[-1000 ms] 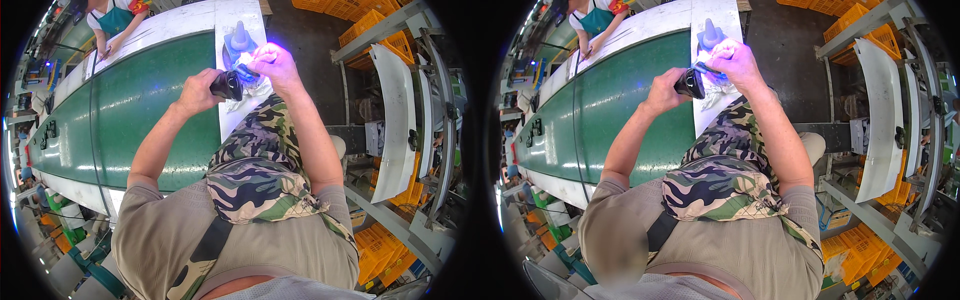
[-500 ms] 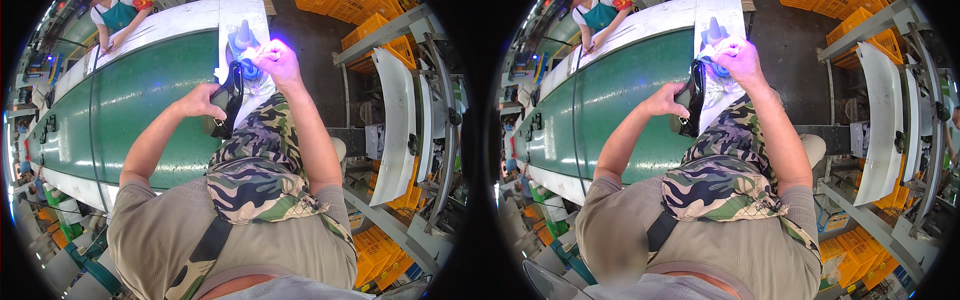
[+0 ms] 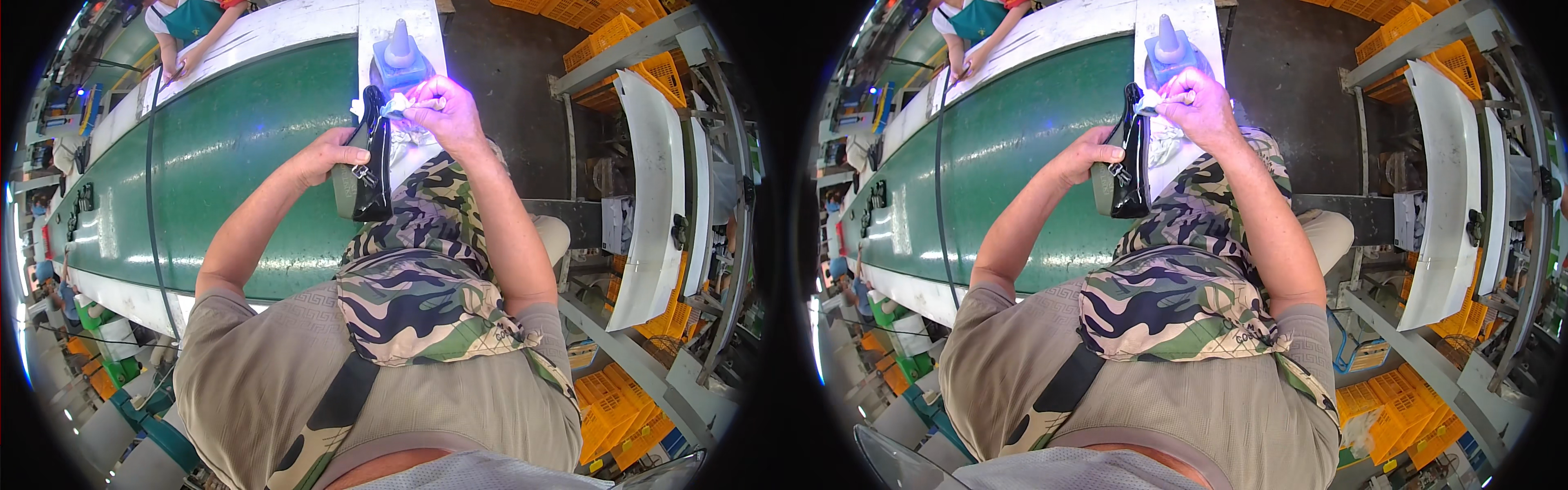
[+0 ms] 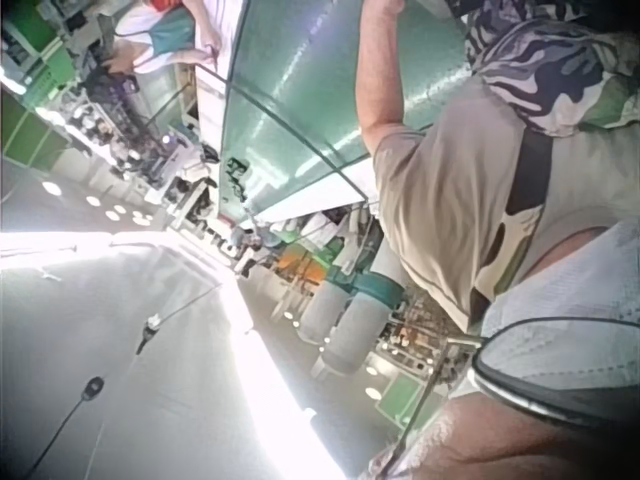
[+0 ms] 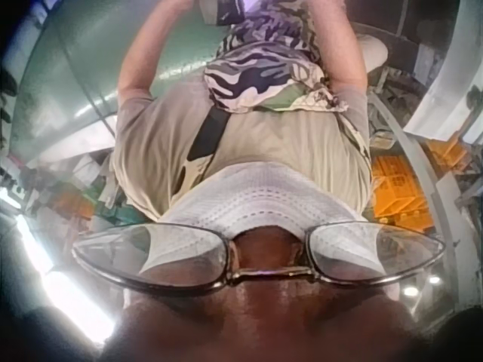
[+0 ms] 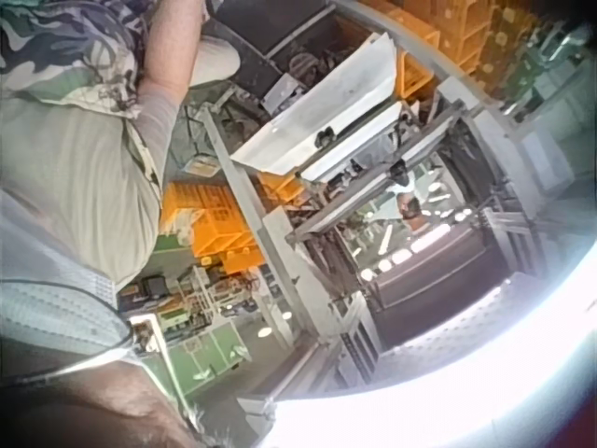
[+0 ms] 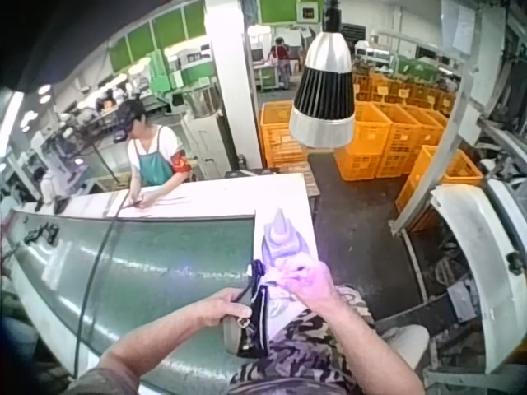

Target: The person wipes the exterior of black shoes with a small white cloth. They pick up shoes from a green conveyor belt, wipe the surface, and place them onto a metal shelf. The task is performed repeatedly for multiple pairs of shoes.

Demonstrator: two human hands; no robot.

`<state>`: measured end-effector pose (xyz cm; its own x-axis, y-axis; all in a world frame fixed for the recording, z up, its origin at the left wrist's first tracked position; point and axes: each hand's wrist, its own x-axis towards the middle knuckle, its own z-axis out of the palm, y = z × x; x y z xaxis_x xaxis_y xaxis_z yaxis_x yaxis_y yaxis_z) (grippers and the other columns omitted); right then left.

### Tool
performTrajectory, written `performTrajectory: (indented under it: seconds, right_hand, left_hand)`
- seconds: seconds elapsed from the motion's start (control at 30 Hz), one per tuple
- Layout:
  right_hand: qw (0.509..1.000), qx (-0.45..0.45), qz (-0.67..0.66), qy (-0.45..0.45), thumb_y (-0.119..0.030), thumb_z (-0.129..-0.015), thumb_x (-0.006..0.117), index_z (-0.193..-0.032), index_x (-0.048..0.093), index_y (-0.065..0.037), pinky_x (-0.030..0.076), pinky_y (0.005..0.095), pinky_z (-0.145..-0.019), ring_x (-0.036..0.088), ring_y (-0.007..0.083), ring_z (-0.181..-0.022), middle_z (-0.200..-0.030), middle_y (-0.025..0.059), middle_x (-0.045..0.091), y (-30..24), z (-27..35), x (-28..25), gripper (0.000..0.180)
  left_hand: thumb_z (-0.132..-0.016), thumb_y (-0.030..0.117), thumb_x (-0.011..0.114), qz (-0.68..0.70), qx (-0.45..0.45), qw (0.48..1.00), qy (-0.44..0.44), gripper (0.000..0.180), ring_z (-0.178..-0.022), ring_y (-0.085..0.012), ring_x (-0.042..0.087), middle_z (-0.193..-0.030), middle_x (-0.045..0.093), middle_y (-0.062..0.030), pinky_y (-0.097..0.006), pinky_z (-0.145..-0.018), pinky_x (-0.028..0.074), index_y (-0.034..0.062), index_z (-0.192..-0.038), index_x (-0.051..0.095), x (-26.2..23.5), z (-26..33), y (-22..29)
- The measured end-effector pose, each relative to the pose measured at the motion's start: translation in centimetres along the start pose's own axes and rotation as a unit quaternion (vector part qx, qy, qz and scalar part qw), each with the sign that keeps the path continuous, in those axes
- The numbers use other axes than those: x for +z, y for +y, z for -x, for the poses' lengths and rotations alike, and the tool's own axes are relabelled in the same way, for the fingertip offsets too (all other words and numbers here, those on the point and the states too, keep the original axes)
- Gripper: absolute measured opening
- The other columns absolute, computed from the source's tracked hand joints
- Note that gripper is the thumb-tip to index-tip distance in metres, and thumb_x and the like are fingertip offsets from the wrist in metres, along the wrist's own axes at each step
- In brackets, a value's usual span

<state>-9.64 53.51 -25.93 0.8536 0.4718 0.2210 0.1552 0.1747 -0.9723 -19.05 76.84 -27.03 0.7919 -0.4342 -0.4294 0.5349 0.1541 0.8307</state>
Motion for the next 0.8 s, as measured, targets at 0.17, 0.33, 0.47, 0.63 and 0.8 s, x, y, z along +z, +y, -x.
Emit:
performTrajectory:
  seconds: [0.17, 0.33, 0.47, 0.63, 0.8]
  right_hand:
    - [1.0, 0.027, -0.012, -0.006, 0.005, -0.076, 0.074, -0.081, 0.055, -0.003, 0.049, 0.026, -0.069, 0.058, 0.0114, -0.081, -0.09, 0.0067, 0.062, 0.3, 1.2, 0.4, 0.021]
    - [0.994, 0.088, -0.067, -0.012, 0.001, -0.077, 0.076, -0.081, 0.056, -0.005, 0.042, 0.0221, -0.062, 0.051, 0.007, -0.072, -0.082, 0.0005, 0.058, 0.1, 2.4, 1.1, 0.022]
    - [0.99, 0.114, -0.072, -0.033, 0.002, -0.076, 0.076, -0.081, 0.056, -0.005, 0.044, 0.0227, -0.064, 0.054, 0.0076, -0.074, -0.084, 0.0015, 0.059, 0.0, 2.4, 0.8, 0.021]
    - [0.994, 0.088, -0.03, -0.053, 0.001, -0.077, 0.077, -0.08, 0.055, -0.006, 0.039, 0.021, -0.061, 0.049, 0.0053, -0.07, -0.08, -0.0011, 0.056, -0.8, 2.6, 0.4, 0.023]
    - [0.996, 0.042, 0.013, -0.075, -0.001, -0.078, 0.077, -0.079, 0.054, -0.006, 0.041, 0.0232, -0.064, 0.051, 0.0075, -0.075, -0.082, 0.0008, 0.058, -1.6, 2.7, 0.0, 0.023]
  left_hand:
    - [-0.08, 0.029, 0.075, 0.085, -0.02, 0.996, 0.025, 0.055, -0.092, -0.0178, 0.067, -0.105, 0.068, -0.01, -0.032, -0.087, 0.053, -0.0028, -0.122, 0.057, -0.2, -0.5, -0.6]
    - [-0.087, 0.032, 0.07, 0.147, -0.034, 0.987, 0.06, 0.047, -0.089, -0.0221, 0.07, -0.102, 0.069, -0.0129, -0.04, -0.082, 0.057, -0.0013, -0.117, 0.059, -1.5, -1.2, -1.3]
    - [-0.092, 0.034, 0.063, 0.219, -0.066, 0.97, 0.079, 0.039, -0.091, -0.0239, 0.069, -0.103, 0.069, -0.0124, -0.042, -0.085, 0.056, 0.0027, -0.116, 0.061, -1.9, -1.5, -1.6]
    - [-0.096, 0.034, 0.059, 0.29, -0.083, 0.949, 0.086, 0.037, -0.092, -0.0238, 0.069, -0.104, 0.068, -0.0127, -0.043, -0.088, 0.055, 0.0038, -0.117, 0.061, -1.5, -1.9, -2.3]
    - [-0.098, 0.035, 0.055, 0.374, -0.066, 0.919, 0.105, 0.038, -0.092, -0.0259, 0.069, -0.107, 0.068, -0.0148, -0.045, -0.088, 0.056, 0.0042, -0.119, 0.059, -0.6, -1.9, -3.5]
